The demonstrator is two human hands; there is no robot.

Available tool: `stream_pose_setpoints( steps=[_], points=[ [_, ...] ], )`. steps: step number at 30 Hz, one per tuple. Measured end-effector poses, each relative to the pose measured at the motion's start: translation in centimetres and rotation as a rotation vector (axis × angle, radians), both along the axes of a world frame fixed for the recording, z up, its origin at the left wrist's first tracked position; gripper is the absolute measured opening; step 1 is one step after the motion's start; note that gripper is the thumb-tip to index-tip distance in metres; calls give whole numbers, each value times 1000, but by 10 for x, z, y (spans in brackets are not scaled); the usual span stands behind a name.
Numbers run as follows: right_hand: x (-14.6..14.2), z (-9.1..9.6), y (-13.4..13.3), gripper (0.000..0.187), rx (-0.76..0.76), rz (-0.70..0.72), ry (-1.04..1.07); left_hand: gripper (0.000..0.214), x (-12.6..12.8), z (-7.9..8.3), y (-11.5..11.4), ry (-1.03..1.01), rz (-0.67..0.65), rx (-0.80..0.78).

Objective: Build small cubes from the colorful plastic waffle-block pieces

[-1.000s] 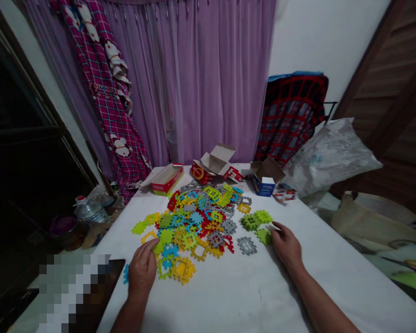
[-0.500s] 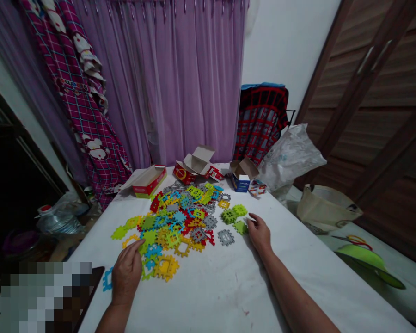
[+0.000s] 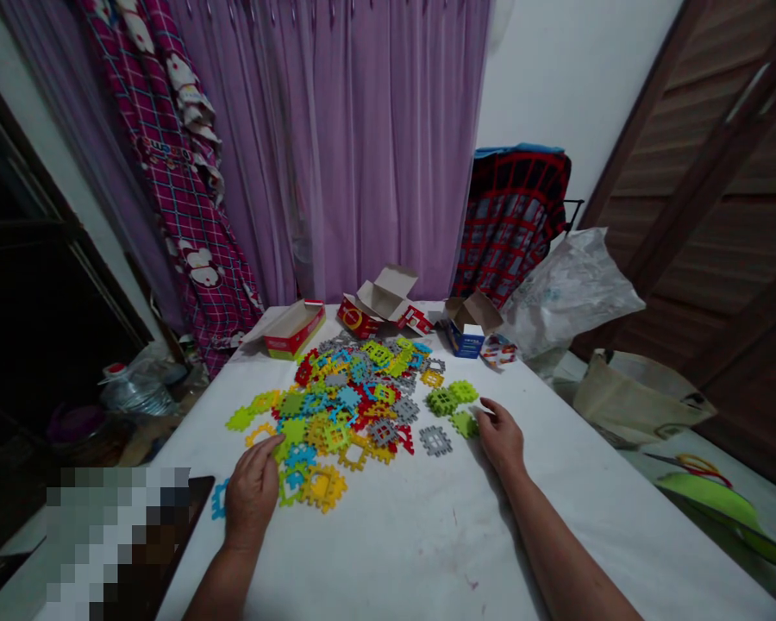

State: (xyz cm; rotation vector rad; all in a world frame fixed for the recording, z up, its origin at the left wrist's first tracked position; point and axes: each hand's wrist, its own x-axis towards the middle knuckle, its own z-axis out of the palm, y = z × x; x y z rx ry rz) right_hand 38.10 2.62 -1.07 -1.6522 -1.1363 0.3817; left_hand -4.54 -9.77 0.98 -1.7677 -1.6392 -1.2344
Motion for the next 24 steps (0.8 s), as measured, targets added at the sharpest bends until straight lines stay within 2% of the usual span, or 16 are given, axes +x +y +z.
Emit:
stream_pose_setpoints(
  steps=[13,20,24],
  points=[
    [1,1,1,61,-4,-9,-45,31,6,2,2,-24,-28,16],
    [0,5,3,59,-57,-27,-97,32,8,0,11,-39,-38,22],
    [-1,6,3,58,-72,-17,-107,33,7,-2,9,-69,-32,5]
  ],
)
